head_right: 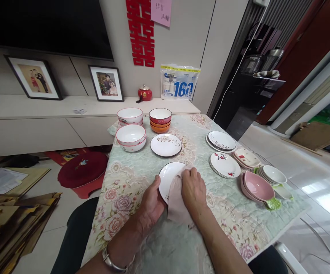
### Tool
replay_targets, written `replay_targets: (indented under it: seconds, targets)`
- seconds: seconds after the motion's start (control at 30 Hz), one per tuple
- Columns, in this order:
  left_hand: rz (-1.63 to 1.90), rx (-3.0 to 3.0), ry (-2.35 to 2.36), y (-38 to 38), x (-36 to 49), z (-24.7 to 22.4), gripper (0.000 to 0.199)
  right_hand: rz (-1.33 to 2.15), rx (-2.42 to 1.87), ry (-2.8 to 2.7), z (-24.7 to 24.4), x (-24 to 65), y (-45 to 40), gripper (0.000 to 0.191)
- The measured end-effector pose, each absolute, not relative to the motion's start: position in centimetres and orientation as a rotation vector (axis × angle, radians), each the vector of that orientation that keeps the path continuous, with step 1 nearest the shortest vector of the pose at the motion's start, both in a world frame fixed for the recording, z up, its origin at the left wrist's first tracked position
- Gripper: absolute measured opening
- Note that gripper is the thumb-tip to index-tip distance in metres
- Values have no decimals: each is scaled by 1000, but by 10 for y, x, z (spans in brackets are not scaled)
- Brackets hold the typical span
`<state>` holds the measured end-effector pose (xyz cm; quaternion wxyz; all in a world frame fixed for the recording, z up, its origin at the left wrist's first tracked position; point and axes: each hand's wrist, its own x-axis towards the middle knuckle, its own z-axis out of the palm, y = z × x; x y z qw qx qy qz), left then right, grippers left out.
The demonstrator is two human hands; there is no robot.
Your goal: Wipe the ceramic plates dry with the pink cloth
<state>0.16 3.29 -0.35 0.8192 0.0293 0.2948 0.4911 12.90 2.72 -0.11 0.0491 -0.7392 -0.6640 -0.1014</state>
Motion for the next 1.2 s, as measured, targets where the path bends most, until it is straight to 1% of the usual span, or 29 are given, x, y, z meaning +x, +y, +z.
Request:
replay_targets:
  seconds: [0.07,0.13,0.27,0.37,0.5,0.6,0.7,0.77,0.87,0.93,1.07,1.13,1.2]
  targets:
    - [1050,59,621,34,2,-7,45,-308,-2132,-2014,-5,126,40,19]
    - [1057,62,613,36,2,-10,44,-225,-1984,-2002,-8,121,47,20]
    - [1018,68,615,36,1,-10,44,29,-1604,-2057,-6,108,43,29]
    - [938,51,619,36,-4,-5,46,250,-1417,-2071,0,104,26,34]
    - [826,28,563,34,-8,1,56,541,-1310,-2034,6,109,-1,29]
    - [869,59,556,34,-4,-2,51,650,-1355,-2023,5,121,-19,19]
    - [1009,157,589,33,1,-6,44,529,-1515,-1992,-3,138,-27,13]
    - [1065,223,639,32,2,-6,49,325,-1635,-1969,-11,150,-26,12]
    - [1053,263,744,31,1,-4,56,11,-1761,-1887,-23,166,-13,13]
    - [1039,272,789,30,0,-2,56,-95,-1768,-1805,-29,174,0,16]
    - [1041,301,795,30,-1,-2,56,-36,-1757,-1666,-31,181,25,28]
    - [1039,305,796,30,-1,-3,56,72,-1772,-1598,-30,184,35,35]
    - [1043,304,794,31,-1,-3,55,249,-1719,-1524,-28,186,41,38]
